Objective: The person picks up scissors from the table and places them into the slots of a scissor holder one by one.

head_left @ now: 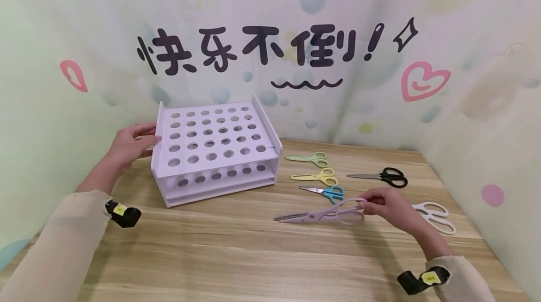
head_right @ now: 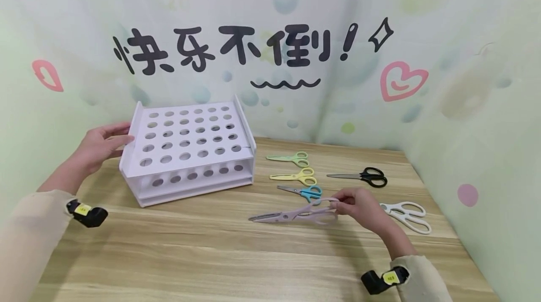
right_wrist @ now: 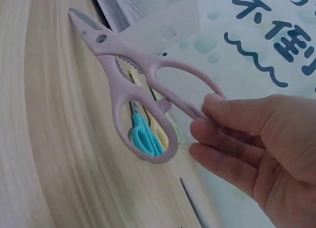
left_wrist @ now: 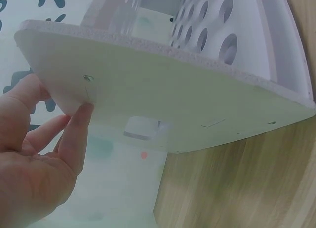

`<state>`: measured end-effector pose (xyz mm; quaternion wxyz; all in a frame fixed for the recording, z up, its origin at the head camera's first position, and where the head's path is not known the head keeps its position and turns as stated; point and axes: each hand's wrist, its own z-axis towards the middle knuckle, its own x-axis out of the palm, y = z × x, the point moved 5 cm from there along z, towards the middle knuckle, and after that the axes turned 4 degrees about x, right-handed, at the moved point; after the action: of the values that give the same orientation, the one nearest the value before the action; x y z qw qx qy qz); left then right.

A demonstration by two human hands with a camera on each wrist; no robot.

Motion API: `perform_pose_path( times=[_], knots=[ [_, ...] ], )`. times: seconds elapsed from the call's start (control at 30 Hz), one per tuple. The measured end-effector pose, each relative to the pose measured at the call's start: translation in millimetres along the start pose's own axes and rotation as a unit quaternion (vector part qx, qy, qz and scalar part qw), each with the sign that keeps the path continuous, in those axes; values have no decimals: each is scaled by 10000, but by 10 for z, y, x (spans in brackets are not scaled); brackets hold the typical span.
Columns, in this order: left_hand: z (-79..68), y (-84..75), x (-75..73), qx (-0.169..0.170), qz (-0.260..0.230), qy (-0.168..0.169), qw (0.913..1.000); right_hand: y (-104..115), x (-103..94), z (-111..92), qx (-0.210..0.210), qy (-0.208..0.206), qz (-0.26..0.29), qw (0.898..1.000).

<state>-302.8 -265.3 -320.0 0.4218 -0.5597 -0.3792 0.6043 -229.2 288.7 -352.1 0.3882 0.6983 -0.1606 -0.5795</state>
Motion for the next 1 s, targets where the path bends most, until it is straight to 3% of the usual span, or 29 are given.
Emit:
perform_pose_path(
  times=[0.17, 0.43, 0.6, 0.73, 1.0],
  knots=[
    [-4, 4, 3, 22, -12, 1, 10000, 100, -8, 2, -300, -328, -310, 9985],
    [-3, 12, -1, 15, -11, -9, 10000, 275, -35, 41, -768, -850, 52, 9934],
    [0, 16, 1, 4, -16, -4, 10000, 385, -66, 125, -918, -1007, -25, 9907],
    [-1, 29, 0, 15, -53, -3, 10000, 518, -82, 226, -1140, -839, -88, 9899],
    [3, 52, -16, 57, -184, -50, 9998, 923, -166, 471, -1137, -276, 66, 9931]
  ],
)
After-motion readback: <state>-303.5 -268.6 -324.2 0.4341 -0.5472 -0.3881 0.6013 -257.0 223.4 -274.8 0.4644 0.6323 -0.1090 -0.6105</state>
